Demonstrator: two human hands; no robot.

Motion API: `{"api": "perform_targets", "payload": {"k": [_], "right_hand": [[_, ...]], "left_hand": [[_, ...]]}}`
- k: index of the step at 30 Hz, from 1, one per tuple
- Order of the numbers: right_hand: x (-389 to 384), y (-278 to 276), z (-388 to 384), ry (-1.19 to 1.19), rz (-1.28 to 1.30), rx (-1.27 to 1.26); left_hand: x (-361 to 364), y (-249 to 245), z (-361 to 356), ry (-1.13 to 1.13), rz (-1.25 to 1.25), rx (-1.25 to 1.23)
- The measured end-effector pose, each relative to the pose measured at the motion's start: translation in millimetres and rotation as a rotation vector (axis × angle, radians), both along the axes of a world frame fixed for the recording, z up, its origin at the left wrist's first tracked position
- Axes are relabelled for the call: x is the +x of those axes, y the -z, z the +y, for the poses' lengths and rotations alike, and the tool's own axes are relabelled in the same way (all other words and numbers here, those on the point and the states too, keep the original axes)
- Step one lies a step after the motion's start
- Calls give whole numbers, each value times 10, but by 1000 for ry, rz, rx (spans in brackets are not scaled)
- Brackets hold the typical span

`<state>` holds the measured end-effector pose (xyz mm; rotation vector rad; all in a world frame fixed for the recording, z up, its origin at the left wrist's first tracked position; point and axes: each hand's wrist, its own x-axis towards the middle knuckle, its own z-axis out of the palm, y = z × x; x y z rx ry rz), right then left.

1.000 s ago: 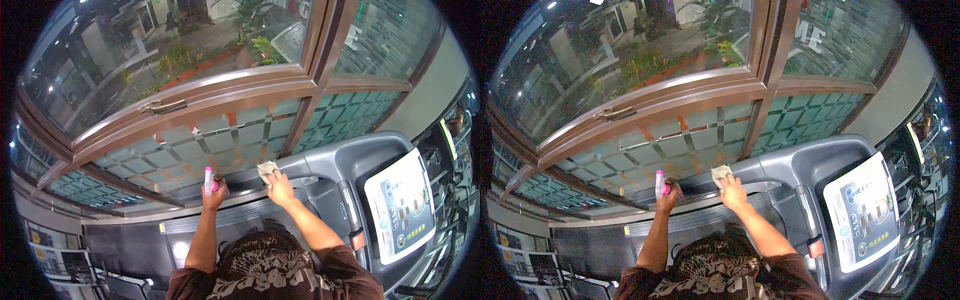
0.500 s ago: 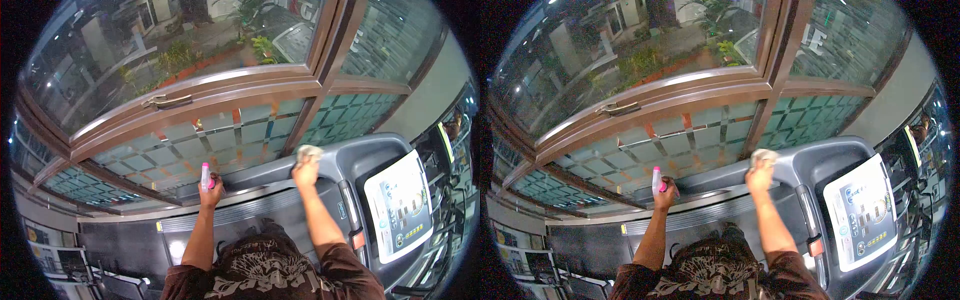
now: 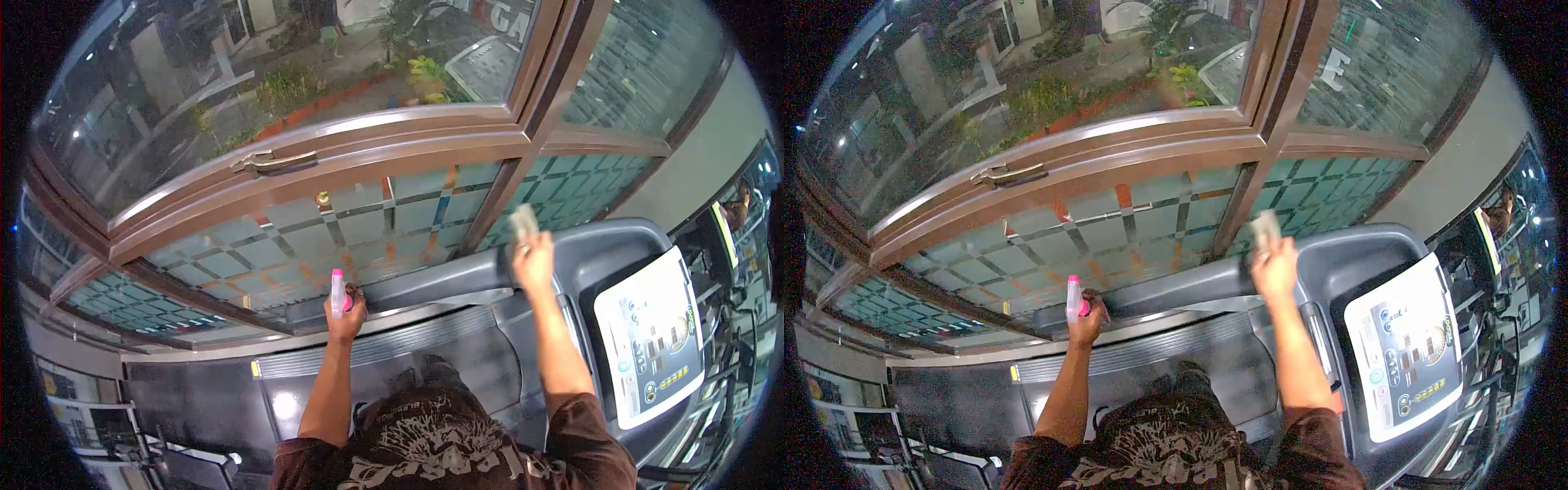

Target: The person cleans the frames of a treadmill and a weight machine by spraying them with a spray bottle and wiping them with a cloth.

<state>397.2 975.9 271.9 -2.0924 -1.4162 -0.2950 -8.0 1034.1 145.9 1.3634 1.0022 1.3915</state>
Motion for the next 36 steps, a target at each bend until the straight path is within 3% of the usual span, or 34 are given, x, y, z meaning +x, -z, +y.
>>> {"api": "perform_targets", "payload": {"k": [2,4,6,8,9,12,14,16,17,19,20,22,24,26,28,29,31,35,36], "right_hand": [[312,-22,33,227,-74,-109],[367,349,80,313,-66,-315],[-87,584,74,288,-78,-317],[-496,944,105,136,-102,-246],[-906,792,65,107,79,-358],[-1547,962,-63,-224,19,-403],[-1775,1066,-170,-368,103,-367],[-1715,991,-291,-564,177,-492],[-1587,1247,-263,-666,271,-293],[-1226,1227,-273,-643,248,-61],[-1123,626,-305,-524,133,-31],[-606,353,-313,-284,243,163],[147,534,-318,140,16,256],[444,410,-484,358,-51,93],[379,665,-499,397,-269,61],[161,708,-534,420,-47,-94],[-214,1105,-454,340,-109,-64],[-1210,1390,-440,-54,65,-104],[-1270,1785,-426,-449,447,-120]], "left_hand": [[-1,10,13,-3,3,-13],[49,-101,10,-42,-36,-37],[63,-126,15,-74,-36,-45],[33,-62,25,-74,27,-30],[34,-85,7,-79,-2,-47],[76,-164,-5,-53,-42,-83],[45,-126,5,-22,-31,-87],[67,-155,-9,-42,-84,-71],[76,-171,-29,-67,-126,-61],[53,-54,5,-99,-47,-1],[36,-3,8,-118,-6,26],[29,-55,-20,-124,-12,-31],[50,-8,11,-146,-8,5],[58,-74,7,-118,-8,-23],[83,-152,13,-103,-31,-28],[95,-180,8,-102,-50,-22],[105,-272,-38,-89,-78,-38],[86,-301,-45,-34,-44,-72],[44,-185,-21,1,-8,-68]]}}
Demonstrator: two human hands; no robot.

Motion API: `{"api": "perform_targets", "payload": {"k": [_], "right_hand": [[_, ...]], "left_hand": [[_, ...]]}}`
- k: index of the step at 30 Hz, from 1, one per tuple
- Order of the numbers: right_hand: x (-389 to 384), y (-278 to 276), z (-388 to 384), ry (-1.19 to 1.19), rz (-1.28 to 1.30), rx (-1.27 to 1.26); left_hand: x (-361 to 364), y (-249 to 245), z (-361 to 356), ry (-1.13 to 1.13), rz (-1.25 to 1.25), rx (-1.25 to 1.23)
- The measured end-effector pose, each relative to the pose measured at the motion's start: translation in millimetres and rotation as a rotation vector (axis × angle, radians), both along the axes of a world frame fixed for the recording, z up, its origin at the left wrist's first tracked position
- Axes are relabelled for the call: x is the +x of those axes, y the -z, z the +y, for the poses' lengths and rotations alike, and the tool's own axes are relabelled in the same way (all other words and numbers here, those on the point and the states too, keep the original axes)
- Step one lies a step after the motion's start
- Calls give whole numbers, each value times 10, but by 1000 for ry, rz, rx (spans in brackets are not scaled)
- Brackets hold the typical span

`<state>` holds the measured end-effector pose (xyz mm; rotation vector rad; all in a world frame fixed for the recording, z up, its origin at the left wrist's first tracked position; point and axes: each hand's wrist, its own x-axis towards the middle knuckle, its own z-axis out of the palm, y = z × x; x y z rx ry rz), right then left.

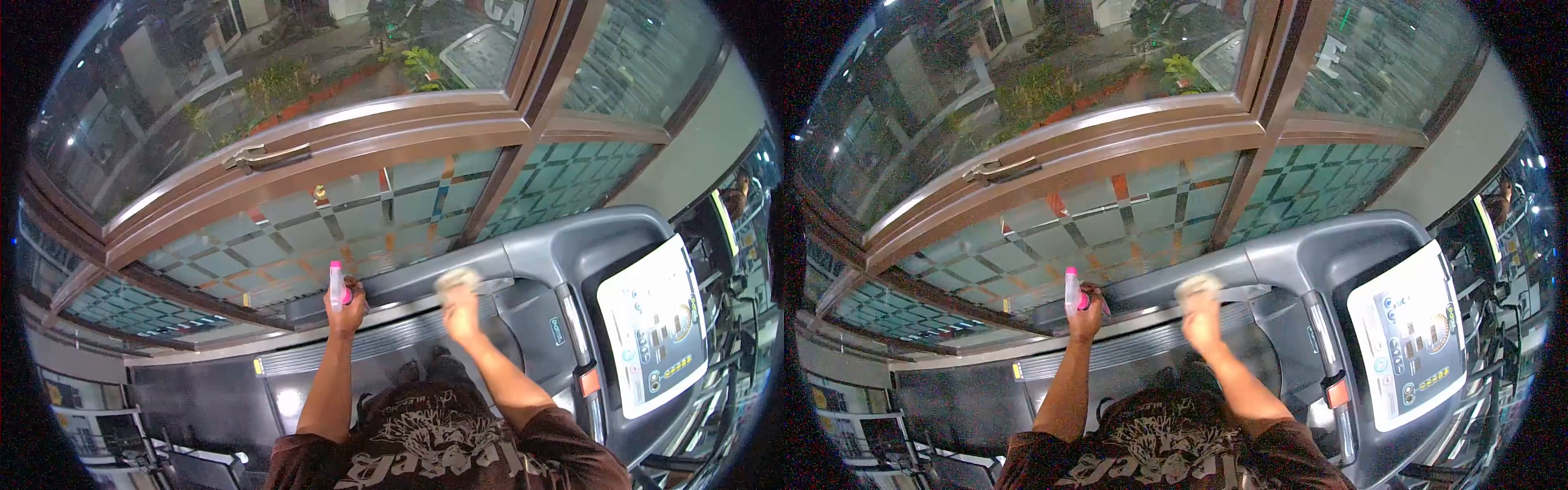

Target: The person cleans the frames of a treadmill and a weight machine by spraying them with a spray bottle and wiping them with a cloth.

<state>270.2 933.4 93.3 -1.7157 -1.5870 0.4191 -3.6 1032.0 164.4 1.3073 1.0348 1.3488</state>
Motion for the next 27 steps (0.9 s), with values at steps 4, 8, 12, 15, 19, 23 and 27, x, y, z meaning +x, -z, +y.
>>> {"api": "perform_targets", "payload": {"k": [4,8,12,15,19,23,27], "right_hand": [[-601,-335,-281,-376,-74,-175],[-127,-1098,30,-127,-151,27],[932,-1652,436,358,-429,266],[1233,-1513,570,519,-589,-65],[604,-873,690,419,-822,-178],[-349,-890,649,101,-725,-278],[-653,-1043,413,-154,-493,-213]], "left_hand": [[-30,111,16,30,-14,-9],[-31,167,5,-75,55,116],[21,143,26,-184,47,114],[22,98,-4,-151,-26,-1],[30,299,84,-227,60,145],[-1,407,113,-148,144,153],[8,418,124,-177,64,80]]}}
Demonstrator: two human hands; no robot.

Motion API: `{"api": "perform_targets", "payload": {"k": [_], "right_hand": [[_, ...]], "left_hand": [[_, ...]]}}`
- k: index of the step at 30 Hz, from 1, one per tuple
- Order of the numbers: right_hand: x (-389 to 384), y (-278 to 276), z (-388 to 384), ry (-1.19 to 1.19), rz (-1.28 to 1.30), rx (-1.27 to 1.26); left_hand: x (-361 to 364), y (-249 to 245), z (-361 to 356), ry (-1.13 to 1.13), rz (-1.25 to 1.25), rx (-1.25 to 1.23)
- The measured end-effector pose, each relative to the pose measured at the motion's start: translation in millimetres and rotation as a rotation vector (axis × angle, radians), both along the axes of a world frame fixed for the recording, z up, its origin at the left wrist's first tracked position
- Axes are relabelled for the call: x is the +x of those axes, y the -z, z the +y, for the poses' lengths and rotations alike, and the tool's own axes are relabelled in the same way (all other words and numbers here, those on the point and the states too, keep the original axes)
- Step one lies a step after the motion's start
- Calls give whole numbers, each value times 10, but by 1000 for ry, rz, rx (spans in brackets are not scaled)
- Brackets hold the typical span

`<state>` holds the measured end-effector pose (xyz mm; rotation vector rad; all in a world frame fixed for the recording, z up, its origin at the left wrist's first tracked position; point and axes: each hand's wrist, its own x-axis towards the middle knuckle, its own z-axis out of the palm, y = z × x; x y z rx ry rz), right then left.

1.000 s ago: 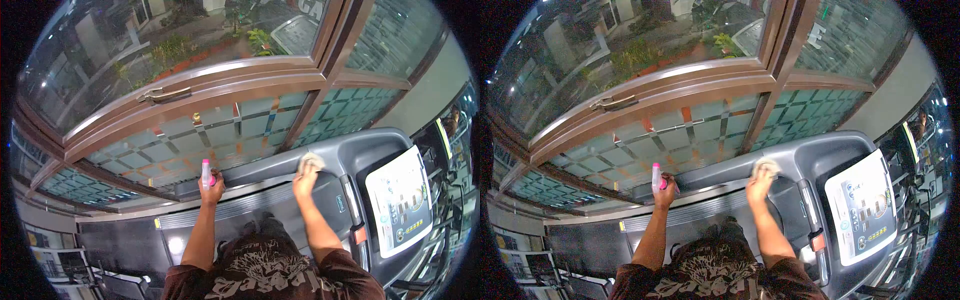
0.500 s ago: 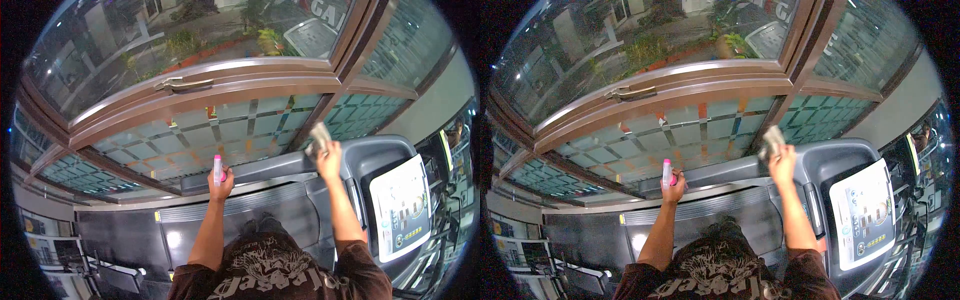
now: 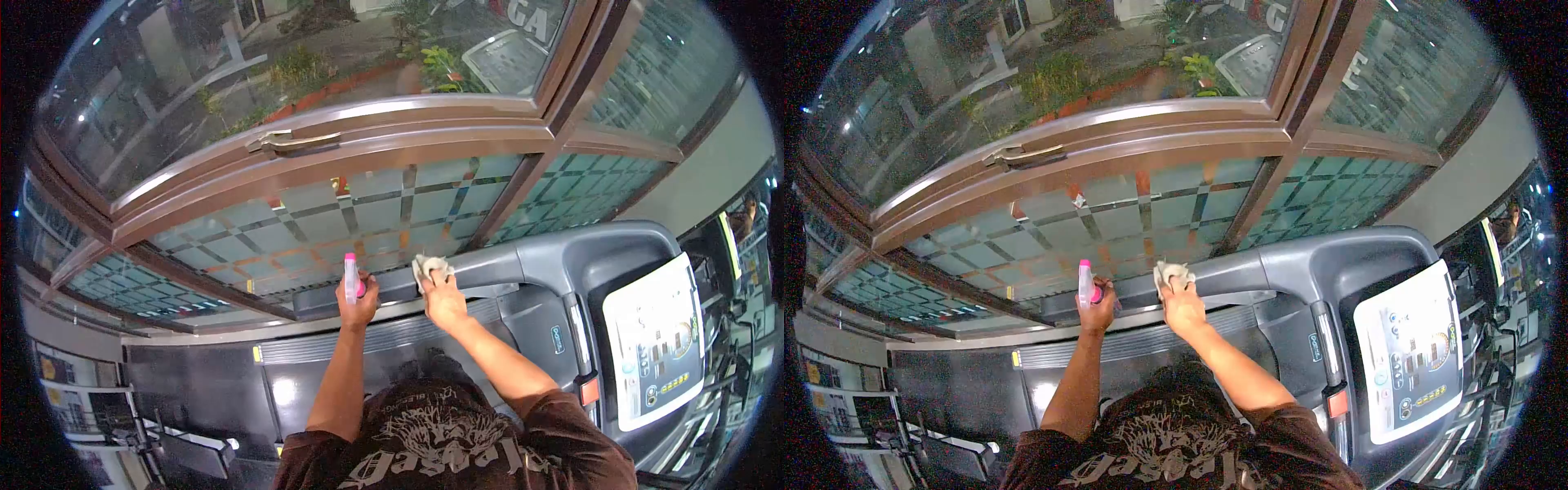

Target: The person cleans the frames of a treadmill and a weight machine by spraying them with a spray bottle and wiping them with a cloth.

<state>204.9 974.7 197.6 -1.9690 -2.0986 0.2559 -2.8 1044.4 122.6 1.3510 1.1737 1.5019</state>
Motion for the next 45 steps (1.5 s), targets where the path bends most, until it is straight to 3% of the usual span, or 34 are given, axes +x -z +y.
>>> {"api": "perform_targets", "payload": {"k": [4,6,7,9,11,13,14,17,19,24,25,28,31,34,36,40,41,43,44,45], "right_hand": [[449,79,-43,-156,446,93],[942,16,-6,-95,424,119],[1216,-212,20,-11,253,100],[1632,-638,65,220,352,383],[1875,-1276,25,411,510,423],[2376,-1232,29,486,366,432],[2688,-1092,17,454,226,243],[2631,-511,-158,360,-288,348],[2514,-341,-153,381,-243,405],[1852,-84,20,286,-160,462],[1672,-135,61,180,-102,382],[899,310,259,-57,-310,250],[496,254,308,-163,-163,182],[579,90,312,-239,-189,215],[865,-247,230,-204,-212,255],[1508,-370,195,-285,-224,54],[1653,-338,243,-221,-201,15],[1980,-339,356,-107,-445,185],[2090,-585,434,30,-349,62],[2148,-764,442,130,-373,152]], "left_hand": [[2,-151,-50,-16,-31,-48],[-8,-285,-90,14,-34,-106],[-10,-269,-87,-17,-7,-64],[27,-210,-51,-69,47,23],[24,-168,-27,-16,-44,-9],[20,-148,-27,27,-89,-46],[15,-158,-34,40,-88,-66],[-22,-91,-31,59,-95,-62],[78,-388,-95,36,-146,-47],[66,-415,-56,87,-137,36],[83,-375,-47,66,-170,15],[106,-256,8,5,-187,4],[100,-291,30,-26,-98,46],[130,-391,3,-27,-140,10],[133,-514,-42,-62,39,-5],[193,-559,-39,-73,-156,-45],[203,-556,-24,-67,-209,-44],[167,-517,-19,-56,-181,-38],[142,-483,-11,-52,-161,-42],[110,-386,6,-54,-133,-66]]}}
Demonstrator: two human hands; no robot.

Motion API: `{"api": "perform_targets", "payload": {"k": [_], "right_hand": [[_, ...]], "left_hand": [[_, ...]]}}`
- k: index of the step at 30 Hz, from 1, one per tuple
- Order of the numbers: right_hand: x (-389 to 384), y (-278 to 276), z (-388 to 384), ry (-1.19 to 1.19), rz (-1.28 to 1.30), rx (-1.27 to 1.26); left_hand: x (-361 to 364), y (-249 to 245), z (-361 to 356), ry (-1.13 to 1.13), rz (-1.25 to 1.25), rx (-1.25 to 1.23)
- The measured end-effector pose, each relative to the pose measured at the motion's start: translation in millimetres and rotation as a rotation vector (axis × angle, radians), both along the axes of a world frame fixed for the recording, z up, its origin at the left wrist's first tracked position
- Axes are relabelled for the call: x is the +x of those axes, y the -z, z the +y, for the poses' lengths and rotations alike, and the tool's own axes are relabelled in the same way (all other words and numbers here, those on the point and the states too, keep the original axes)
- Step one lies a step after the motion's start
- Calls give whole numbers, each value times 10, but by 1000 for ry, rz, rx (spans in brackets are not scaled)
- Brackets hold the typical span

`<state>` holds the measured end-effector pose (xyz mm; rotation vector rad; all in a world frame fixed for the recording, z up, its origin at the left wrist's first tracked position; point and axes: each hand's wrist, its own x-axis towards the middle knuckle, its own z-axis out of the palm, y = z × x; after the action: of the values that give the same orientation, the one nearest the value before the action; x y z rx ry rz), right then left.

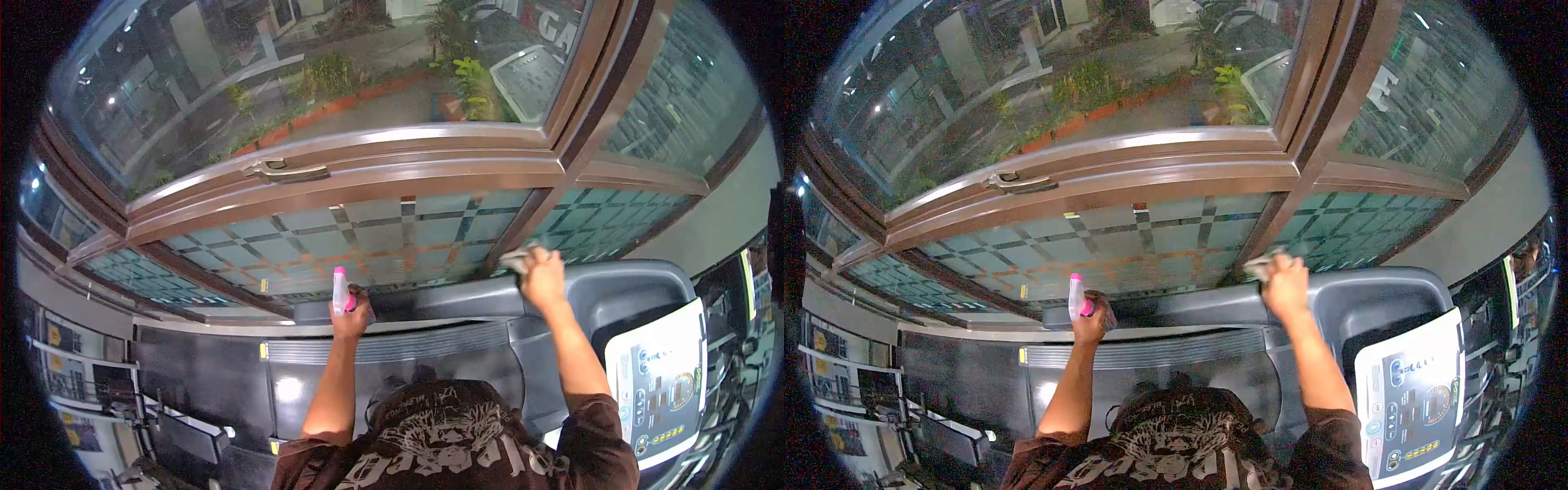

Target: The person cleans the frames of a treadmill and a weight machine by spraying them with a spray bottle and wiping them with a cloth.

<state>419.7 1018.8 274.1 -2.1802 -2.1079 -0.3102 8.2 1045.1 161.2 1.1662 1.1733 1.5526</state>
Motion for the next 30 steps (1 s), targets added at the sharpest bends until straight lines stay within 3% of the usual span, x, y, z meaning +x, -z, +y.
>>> {"api": "perform_targets", "payload": {"k": [2,5,7,9,11,12,16,19,22,25,28,30], "right_hand": [[203,42,71,119,66,62],[-48,50,240,161,17,-261],[-406,181,443,154,-63,-453],[-890,203,576,89,63,-515],[-1506,264,724,57,116,-683],[-1798,295,717,2,131,-679],[-2639,469,651,-128,222,-566],[-2726,430,554,-155,189,-549],[-2317,552,491,-62,125,-464],[-1769,291,492,174,-60,-385],[-1411,181,483,350,-65,-456],[-1639,142,481,326,-34,-479]], "left_hand": [[-51,65,20,12,18,-24],[-92,31,19,45,31,-10],[-154,62,39,90,56,-50],[-213,166,60,132,37,-45],[-311,-70,27,155,192,-63],[-371,-155,21,165,269,-72],[-597,-321,14,128,167,-13],[-902,23,109,208,-33,-130],[-1186,208,125,121,153,-51],[-1433,348,108,143,99,-70],[-1470,67,63,75,120,5],[-1489,-84,28,77,111,-12]]}}
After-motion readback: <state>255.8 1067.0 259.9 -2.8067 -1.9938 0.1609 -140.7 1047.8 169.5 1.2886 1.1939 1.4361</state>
